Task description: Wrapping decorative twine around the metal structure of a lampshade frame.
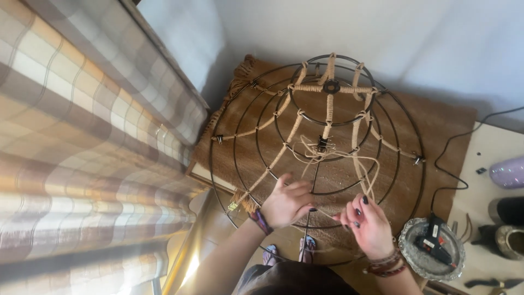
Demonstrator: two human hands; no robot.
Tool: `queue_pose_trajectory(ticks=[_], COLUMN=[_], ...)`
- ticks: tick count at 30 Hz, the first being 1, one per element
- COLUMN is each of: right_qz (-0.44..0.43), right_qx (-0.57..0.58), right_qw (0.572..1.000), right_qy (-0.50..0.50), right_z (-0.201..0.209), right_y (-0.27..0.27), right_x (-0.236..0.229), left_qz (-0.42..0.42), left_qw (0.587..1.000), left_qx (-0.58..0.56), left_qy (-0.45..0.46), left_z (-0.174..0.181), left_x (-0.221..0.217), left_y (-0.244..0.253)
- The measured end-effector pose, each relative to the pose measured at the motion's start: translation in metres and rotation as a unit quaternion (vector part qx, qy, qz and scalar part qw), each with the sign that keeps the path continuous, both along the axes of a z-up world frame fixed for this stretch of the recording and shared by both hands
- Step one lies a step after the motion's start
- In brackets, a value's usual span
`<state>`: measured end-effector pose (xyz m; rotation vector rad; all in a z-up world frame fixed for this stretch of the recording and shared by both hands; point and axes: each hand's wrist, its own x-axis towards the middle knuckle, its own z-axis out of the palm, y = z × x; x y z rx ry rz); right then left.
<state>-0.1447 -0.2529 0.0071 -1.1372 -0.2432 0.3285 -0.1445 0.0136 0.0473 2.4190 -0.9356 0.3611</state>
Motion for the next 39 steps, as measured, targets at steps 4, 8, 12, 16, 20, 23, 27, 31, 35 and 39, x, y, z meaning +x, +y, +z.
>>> queue_pose_trajectory(ticks=[4, 8, 12, 16, 20, 23, 27, 31, 35, 39], right_qz=[-0.098, -0.144, -0.133, -0.182, -0.204, -0.203, -0.260, -0.185, -0.116, -0.093], right_qx=[0.005, -0.089, -0.280, -0.411, -0.610, -0.640, -0.580, -0.495, -0.281, 0.050], right_qw=[0.984, 0.965, 0.930, 0.879, 0.765, 0.739, 0.740, 0.823, 0.953, 0.976], right_qy=[0.145, 0.202, 0.197, 0.158, 0.001, -0.062, -0.222, -0.211, -0.008, 0.192], right_z=[0.029, 0.017, 0.007, 0.001, 0.007, 0.015, 0.011, 0.005, 0.001, 0.018], right_y=[0.005, 0.006, 0.019, 0.027, 0.048, 0.063, 0.074, 0.089, 0.111, 0.138], right_x=[-0.019, -0.045, -0.070, -0.083, -0.087, -0.090, -0.095, -0.086, -0.070, -0.043], left_qz=[0.048, 0.084, -0.146, 0.066, 0.257, 0.207, 0.210, 0.263, 0.160, 0.088], left_qw=[0.992, 0.935, 0.718, 0.900, 0.885, 0.883, 0.876, 0.904, 0.855, 0.727], left_qx=[-0.016, -0.026, 0.138, -0.284, -0.384, -0.421, -0.433, -0.327, -0.478, -0.579], left_qy=[-0.115, 0.344, 0.666, 0.324, 0.054, 0.000, 0.034, 0.078, 0.125, 0.358], left_z=[-0.040, -0.111, -0.106, -0.082, -0.038, -0.003, -0.001, -0.025, -0.006, 0.026], left_x=[-0.021, -0.059, -0.087, -0.023, 0.024, 0.010, 0.010, 0.018, 0.017, -0.039], left_y=[0.047, 0.076, 0.073, 0.057, 0.032, 0.029, 0.044, 0.065, 0.063, 0.033])
